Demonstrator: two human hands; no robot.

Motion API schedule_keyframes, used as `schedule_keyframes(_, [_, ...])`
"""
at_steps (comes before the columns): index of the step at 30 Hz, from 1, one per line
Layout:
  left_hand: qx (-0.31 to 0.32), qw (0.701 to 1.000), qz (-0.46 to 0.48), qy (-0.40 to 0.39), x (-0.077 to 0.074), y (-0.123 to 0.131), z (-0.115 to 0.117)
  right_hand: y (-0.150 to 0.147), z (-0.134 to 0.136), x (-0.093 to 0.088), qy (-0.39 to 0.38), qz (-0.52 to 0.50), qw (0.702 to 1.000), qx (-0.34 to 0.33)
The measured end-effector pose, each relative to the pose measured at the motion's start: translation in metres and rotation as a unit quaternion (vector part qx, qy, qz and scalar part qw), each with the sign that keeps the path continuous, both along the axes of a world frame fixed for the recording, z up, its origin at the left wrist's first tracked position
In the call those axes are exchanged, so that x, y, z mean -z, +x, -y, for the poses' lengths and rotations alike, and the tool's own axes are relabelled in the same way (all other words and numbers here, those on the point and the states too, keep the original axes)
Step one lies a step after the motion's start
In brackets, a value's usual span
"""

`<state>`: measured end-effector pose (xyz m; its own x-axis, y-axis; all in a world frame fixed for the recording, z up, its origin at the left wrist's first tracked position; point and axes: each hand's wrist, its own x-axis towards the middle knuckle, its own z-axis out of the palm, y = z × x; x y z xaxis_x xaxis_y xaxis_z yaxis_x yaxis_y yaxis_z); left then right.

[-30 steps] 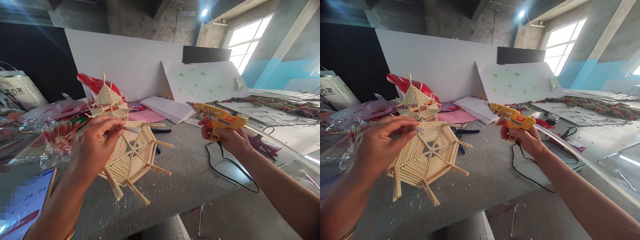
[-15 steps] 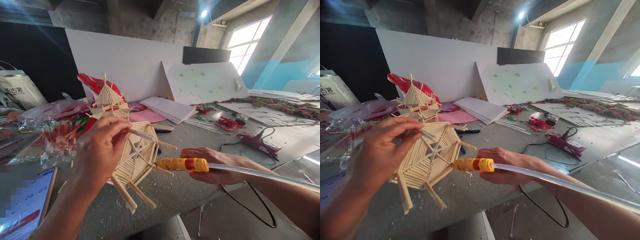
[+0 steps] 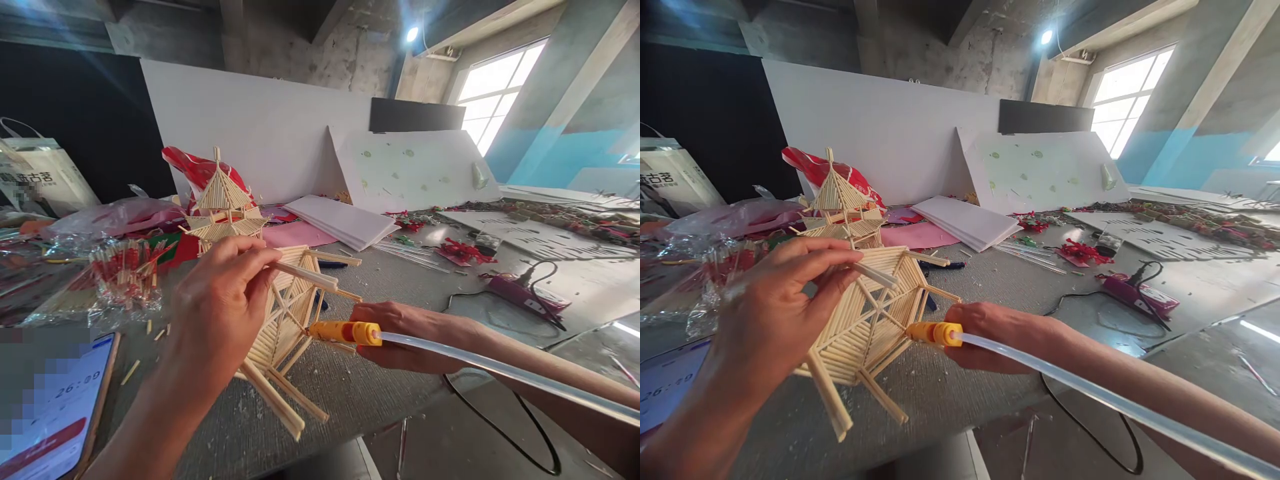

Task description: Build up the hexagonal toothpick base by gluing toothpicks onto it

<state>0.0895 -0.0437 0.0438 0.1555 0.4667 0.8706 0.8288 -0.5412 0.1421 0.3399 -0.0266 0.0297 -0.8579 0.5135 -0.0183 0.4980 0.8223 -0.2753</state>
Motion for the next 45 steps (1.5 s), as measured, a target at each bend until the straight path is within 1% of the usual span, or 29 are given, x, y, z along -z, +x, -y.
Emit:
schedule_keyframes(4, [-0.006,1.0,-0.004,0.014,0.001,0.002,-0.001,-0.003,0.001,0.005,0.006,0.006,1.0,0.009])
schedule_keyframes(9, [-0.004,1.0,-0.007,0.015,0.001,0.004,0.002,-0.006,0.003,0.011,-0.001,0.029,0.999,0.036])
schedule_keyframes(14, [-0.013,1.0,-0.007,0.026,0.002,0.004,0.004,-0.008,0.004,0.014,0.006,0.034,0.999,0.023])
schedule_keyframes(20, [-0.012,1.0,-0.005,0.018,0.003,0.003,0.006,-0.007,0.004,0.014,-0.018,0.008,0.999,0.043])
schedule_keyframes(28, [-0.014,1.0,-0.009,0.025,0.003,0.005,0.008,-0.009,0.006,0.011,-0.021,0.009,0.998,0.058])
schedule_keyframes(34, [-0.004,1.0,-0.007,0.026,0.003,0.006,0.009,-0.009,0.006,0.011,-0.01,0.009,0.998,0.055])
schedule_keyframes(40, [-0.015,0.999,-0.008,0.041,0.002,0.007,0.01,-0.008,0.006,0.016,0.001,-0.022,0.999,0.031])
schedule_keyframes(45, [-0.006,0.999,-0.008,0.039,0.004,0.007,0.009,-0.009,0.007,0.014,-0.005,0.003,0.999,0.054])
